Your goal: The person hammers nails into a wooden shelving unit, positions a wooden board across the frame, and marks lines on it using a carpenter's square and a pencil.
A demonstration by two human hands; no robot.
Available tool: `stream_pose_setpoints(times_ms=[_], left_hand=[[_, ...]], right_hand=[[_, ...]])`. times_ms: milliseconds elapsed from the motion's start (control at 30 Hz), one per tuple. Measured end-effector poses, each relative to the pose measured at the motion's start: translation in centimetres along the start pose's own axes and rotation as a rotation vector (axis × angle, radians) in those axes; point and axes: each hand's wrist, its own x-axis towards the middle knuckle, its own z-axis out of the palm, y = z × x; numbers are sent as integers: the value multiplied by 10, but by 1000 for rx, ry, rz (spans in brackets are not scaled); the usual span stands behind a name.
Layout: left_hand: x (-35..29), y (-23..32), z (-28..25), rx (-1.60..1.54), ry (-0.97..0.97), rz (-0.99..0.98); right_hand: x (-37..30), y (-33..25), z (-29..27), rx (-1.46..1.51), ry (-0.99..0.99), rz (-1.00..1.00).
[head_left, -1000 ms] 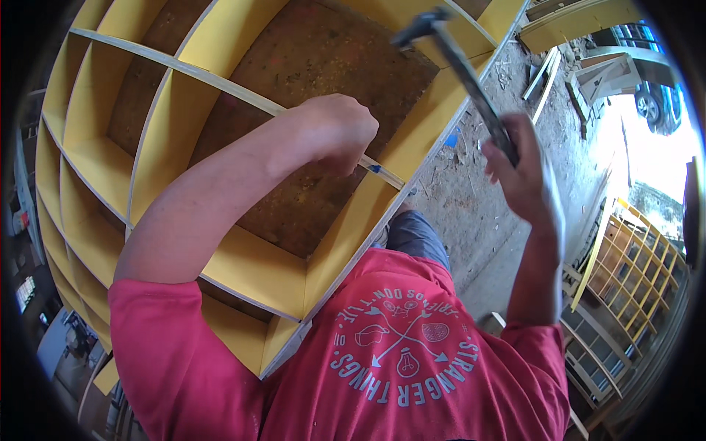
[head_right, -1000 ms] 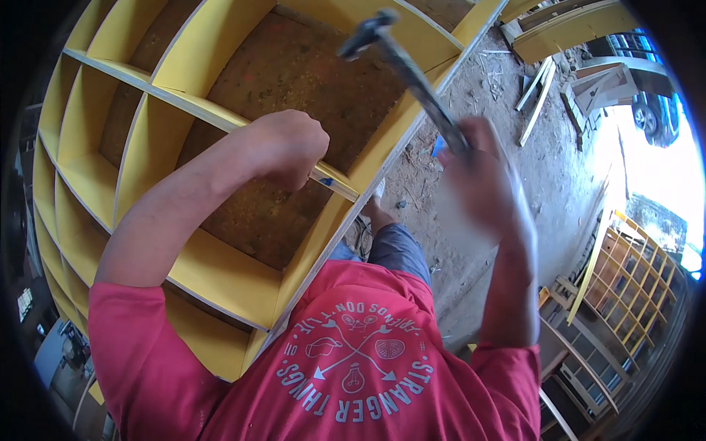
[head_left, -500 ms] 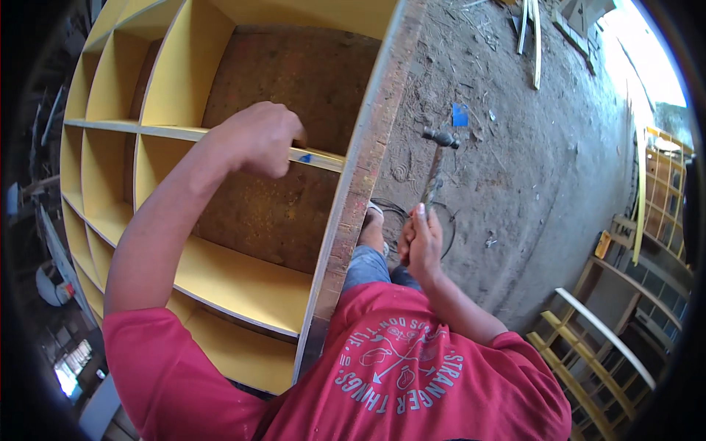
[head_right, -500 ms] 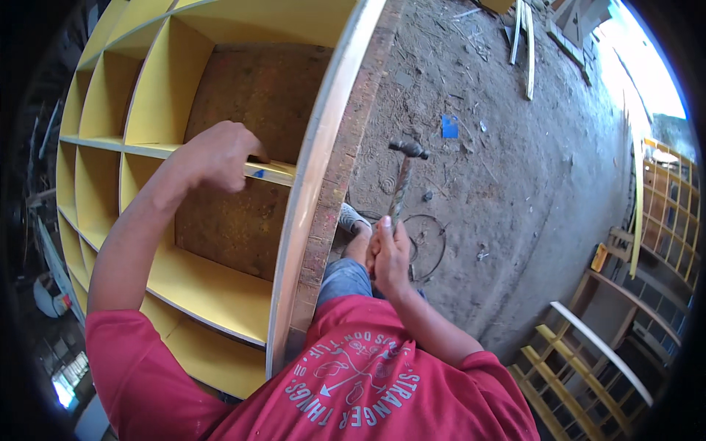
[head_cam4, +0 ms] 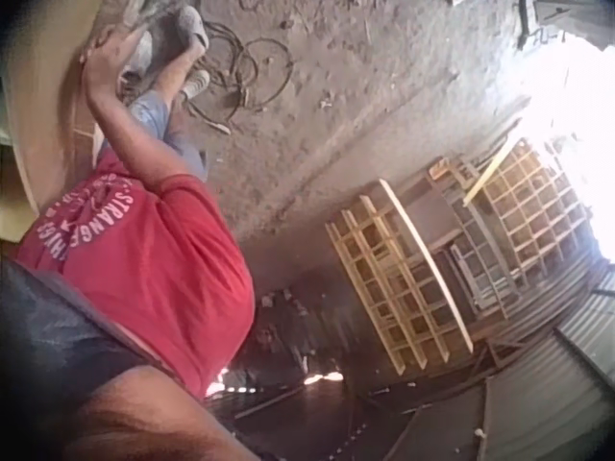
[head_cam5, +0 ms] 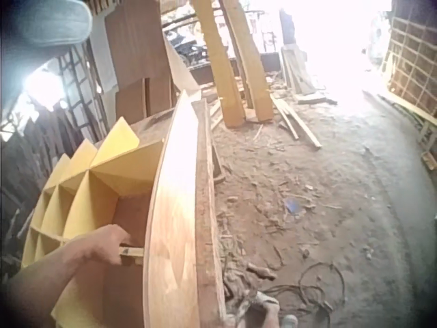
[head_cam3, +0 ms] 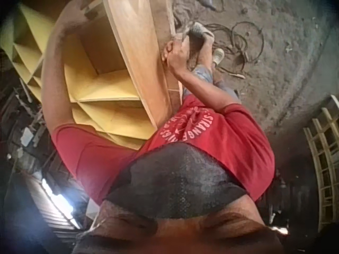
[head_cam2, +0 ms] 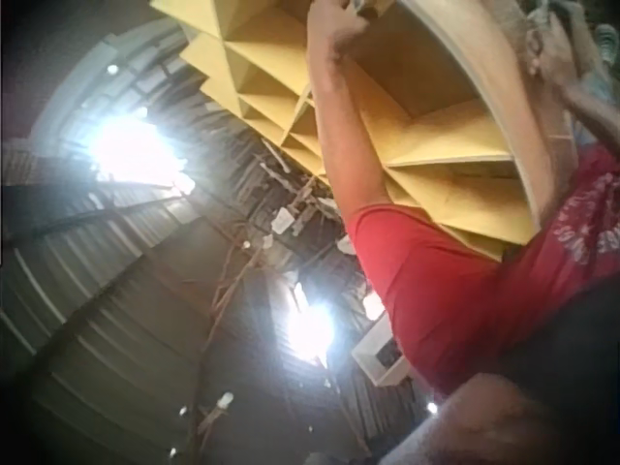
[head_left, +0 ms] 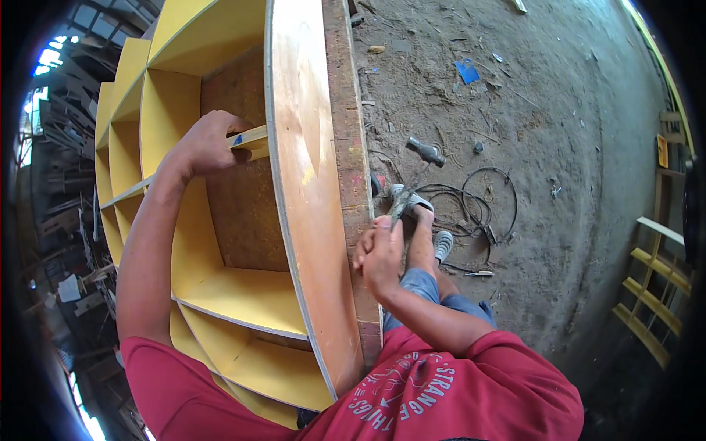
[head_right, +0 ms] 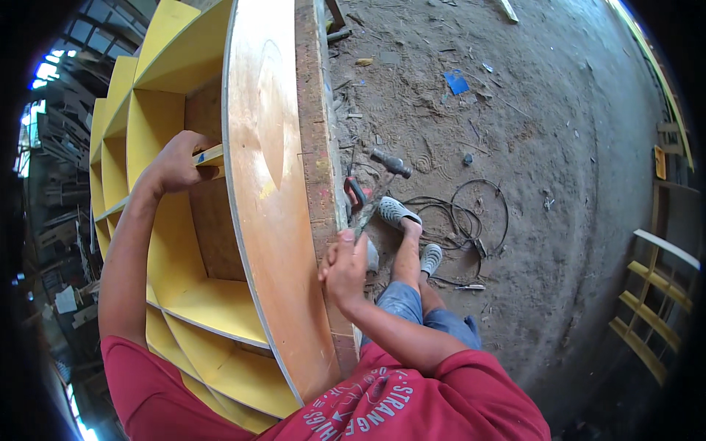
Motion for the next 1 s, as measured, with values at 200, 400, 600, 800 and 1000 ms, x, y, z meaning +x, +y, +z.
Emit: stream_pose_setpoints(times_ms=[200, 400, 600, 800, 1000], left_hand=[[-4, 1, 2, 13, 11, -47], [-3, -4, 4, 37, 45, -19], [1, -6, 2, 24, 6, -21], [-4, -8, 7, -14, 60, -5], [-2, -9, 8, -11, 84, 12]], right_hand=[[14, -10, 11, -302, -180, 16], [16, 20, -6, -473, -129, -223], [18, 7, -2, -88, -9, -249], [18, -1, -15, -548, -160, -206], [9, -8, 4, -298, -61, -154]])
